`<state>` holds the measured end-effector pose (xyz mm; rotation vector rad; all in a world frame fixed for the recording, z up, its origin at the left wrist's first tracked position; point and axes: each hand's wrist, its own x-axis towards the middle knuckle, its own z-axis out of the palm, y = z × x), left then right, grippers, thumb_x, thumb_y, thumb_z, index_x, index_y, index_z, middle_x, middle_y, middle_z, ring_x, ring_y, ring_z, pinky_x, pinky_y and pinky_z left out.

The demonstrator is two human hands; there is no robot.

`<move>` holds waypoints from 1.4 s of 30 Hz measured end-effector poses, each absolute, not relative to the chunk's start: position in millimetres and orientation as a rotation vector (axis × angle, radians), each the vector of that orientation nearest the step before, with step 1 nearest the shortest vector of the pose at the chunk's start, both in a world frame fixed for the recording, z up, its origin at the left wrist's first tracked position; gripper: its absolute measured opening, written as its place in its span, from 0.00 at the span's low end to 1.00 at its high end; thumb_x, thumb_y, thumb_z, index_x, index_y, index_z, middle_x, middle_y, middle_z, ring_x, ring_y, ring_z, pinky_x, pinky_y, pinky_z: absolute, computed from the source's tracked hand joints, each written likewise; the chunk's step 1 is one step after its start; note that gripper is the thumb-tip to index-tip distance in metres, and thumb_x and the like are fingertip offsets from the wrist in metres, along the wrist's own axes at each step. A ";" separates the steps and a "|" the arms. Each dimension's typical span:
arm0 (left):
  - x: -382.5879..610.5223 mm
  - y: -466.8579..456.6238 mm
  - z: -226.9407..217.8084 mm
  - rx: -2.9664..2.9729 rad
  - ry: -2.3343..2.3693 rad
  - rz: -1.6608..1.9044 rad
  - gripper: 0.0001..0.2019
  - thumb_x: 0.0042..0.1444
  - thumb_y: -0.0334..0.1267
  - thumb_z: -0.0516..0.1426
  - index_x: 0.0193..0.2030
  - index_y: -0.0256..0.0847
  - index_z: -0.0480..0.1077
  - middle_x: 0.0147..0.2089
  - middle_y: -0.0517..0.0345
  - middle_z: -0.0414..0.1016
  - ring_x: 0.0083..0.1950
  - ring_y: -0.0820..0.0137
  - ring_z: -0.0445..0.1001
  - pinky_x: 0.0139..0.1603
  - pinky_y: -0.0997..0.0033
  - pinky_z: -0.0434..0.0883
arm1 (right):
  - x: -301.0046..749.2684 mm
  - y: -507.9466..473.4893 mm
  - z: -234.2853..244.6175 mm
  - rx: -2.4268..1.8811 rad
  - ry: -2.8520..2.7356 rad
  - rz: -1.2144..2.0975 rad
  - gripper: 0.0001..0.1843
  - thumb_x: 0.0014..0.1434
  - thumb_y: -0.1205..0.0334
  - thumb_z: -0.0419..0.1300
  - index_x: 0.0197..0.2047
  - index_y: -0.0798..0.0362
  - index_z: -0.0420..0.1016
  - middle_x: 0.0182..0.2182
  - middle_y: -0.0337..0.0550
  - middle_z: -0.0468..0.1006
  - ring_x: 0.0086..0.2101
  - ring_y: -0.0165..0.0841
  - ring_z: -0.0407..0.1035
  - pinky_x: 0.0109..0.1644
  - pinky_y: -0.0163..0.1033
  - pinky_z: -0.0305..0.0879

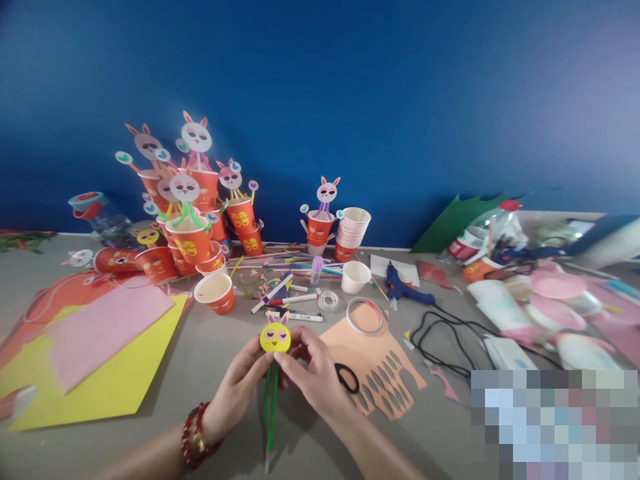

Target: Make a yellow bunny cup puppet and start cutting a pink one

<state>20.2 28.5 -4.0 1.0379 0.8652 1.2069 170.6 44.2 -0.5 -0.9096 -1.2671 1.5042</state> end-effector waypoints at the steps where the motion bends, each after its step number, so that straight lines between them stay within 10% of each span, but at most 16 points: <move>1: 18.6 27.3 -4.8 1.071 0.868 1.224 0.16 0.63 0.46 0.59 0.53 0.41 0.73 0.48 0.51 0.81 0.51 0.60 0.78 0.51 0.67 0.75 | 169.6 42.3 0.2 -0.905 -1.283 1.485 0.10 0.62 0.54 0.64 0.39 0.50 0.71 0.30 0.37 0.72 0.22 0.27 0.66 0.23 0.32 0.66; 7: 4.1 18.3 12.3 1.499 0.869 1.228 0.09 0.66 0.37 0.56 0.47 0.42 0.77 0.43 0.51 0.82 0.43 0.64 0.80 0.47 0.69 0.74 | 175.9 28.5 23.6 -0.826 -1.614 0.855 0.08 0.61 0.68 0.62 0.42 0.46 0.75 0.38 0.44 0.76 0.41 0.38 0.73 0.45 0.43 0.72; 15: -15.1 22.0 42.7 2.326 0.550 1.331 0.17 0.66 0.32 0.52 0.60 0.46 0.69 0.48 0.48 0.82 0.52 0.58 0.78 0.65 0.46 0.63 | 187.2 18.0 41.7 -0.535 -1.847 0.351 0.19 0.63 0.65 0.59 0.56 0.41 0.74 0.40 0.50 0.80 0.37 0.43 0.76 0.41 0.52 0.72; 34: -20.1 25.4 29.0 2.495 0.638 1.351 0.26 0.62 0.28 0.56 0.67 0.46 0.63 0.52 0.49 0.81 0.57 0.58 0.75 0.69 0.46 0.56 | 186.6 24.5 32.4 -0.553 -1.851 0.372 0.08 0.64 0.62 0.60 0.46 0.46 0.77 0.37 0.48 0.78 0.37 0.42 0.74 0.41 0.49 0.73; 42: -18.4 28.5 29.7 2.584 0.629 1.479 0.14 0.69 0.31 0.48 0.55 0.42 0.72 0.45 0.54 0.83 0.54 0.64 0.77 0.68 0.49 0.60 | 186.2 27.5 25.4 -0.520 -1.878 0.404 0.06 0.63 0.64 0.62 0.44 0.48 0.75 0.37 0.47 0.76 0.37 0.40 0.74 0.41 0.47 0.73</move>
